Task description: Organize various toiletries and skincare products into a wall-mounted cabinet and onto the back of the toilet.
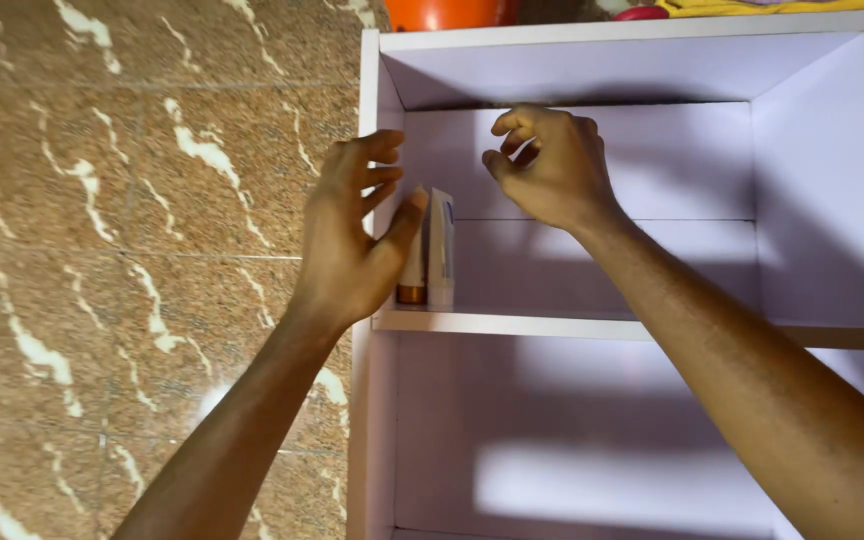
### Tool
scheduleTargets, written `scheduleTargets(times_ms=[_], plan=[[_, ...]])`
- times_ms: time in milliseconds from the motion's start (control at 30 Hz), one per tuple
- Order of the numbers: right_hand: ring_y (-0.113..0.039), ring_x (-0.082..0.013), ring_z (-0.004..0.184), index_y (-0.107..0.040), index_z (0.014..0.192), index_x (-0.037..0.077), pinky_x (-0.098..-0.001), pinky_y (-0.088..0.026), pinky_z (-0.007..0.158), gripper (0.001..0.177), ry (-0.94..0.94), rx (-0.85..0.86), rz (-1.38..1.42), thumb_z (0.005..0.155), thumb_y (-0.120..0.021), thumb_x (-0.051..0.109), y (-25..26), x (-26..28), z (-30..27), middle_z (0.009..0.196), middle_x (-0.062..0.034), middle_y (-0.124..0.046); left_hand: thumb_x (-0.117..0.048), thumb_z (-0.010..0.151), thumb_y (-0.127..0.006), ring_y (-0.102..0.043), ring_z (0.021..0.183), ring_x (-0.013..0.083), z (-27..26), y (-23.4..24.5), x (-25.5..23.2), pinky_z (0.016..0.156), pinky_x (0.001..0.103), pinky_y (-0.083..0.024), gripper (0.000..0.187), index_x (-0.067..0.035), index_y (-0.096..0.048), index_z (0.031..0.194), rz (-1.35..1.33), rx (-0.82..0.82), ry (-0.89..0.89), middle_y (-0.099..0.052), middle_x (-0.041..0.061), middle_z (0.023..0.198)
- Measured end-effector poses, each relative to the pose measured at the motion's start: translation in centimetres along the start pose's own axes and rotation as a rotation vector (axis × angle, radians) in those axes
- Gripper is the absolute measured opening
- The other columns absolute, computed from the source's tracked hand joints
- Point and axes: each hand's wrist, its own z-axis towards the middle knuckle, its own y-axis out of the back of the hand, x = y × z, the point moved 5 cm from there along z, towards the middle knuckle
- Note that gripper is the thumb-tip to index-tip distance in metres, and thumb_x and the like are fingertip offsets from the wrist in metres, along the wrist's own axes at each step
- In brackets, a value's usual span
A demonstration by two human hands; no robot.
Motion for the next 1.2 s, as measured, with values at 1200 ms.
scheduleTargets(times_ms=[1200], plan=[[-0.072,-0.0399,0.094,-0.051,0.141,0.017,-0.051,-0.056,0.082,0.055,-0.111,0.466,-0.033,0.089,-0.066,0.018,-8.7,-3.0,-2.2,0.095,-0.0191,-0.075,-0.016,0.087,-0.079,-0.076,0.084,0.0288,2.2,-11.3,9.4,0.069,0.038,-0.064,0.05,0.007,-0.054,0.124,1.063,0.68,0.047,-0.073,0.022,0.1]])
